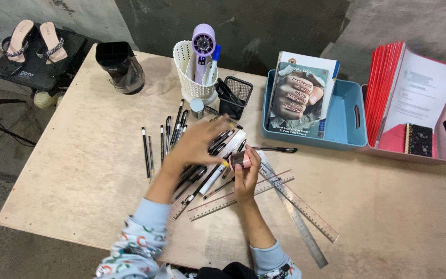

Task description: The person organizes a cluttered desk by moving a book into a blue tray, shifting a pink tray, and handling two small round containers. They open and close the containers, then place them into the trays. The person also moves rulers and other stationery items on the desk.

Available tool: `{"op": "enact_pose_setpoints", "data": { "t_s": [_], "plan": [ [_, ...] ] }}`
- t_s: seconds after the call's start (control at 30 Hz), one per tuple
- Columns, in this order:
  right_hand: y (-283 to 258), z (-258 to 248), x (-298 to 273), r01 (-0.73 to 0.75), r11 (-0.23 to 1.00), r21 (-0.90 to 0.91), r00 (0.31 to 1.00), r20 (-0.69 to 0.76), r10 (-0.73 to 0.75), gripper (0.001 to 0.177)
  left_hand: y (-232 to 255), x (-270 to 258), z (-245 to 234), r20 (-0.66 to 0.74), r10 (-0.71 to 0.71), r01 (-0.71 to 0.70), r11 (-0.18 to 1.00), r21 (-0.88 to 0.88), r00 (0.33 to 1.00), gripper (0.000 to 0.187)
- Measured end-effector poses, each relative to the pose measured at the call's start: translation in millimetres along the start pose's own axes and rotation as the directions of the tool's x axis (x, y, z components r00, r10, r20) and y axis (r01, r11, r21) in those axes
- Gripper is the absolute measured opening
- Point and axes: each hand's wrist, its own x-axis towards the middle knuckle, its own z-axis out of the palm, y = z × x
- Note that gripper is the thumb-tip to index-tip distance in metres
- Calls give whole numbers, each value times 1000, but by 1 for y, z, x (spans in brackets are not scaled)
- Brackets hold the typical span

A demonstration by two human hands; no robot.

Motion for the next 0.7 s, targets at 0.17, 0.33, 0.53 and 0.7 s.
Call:
{"op": "enact_pose_setpoints", "data": {
  "t_s": [0.17, 0.33, 0.53, 0.7],
  "plan": [
    [9, -2, 9, -198, 968, 155, 975, -66, 211, 44, -65, 28, -18, -76, -346, 344, 834, 432, 935, 66],
    [14, -3, 10, -255, 936, 244, 955, -91, 284, 44, -102, 42, 1, -211, -260, 332, 810, 483, 942, 28],
    [17, -2, 10, -243, 943, 226, 959, -93, 269, 45, -101, 52, 19, -317, -293, 384, 879, 283, 902, 12],
    [17, -4, 10, -243, 946, 213, 960, -88, 266, 44, -90, 47, 15, -341, -271, 346, 920, 184, 900, 16]
  ]
}}
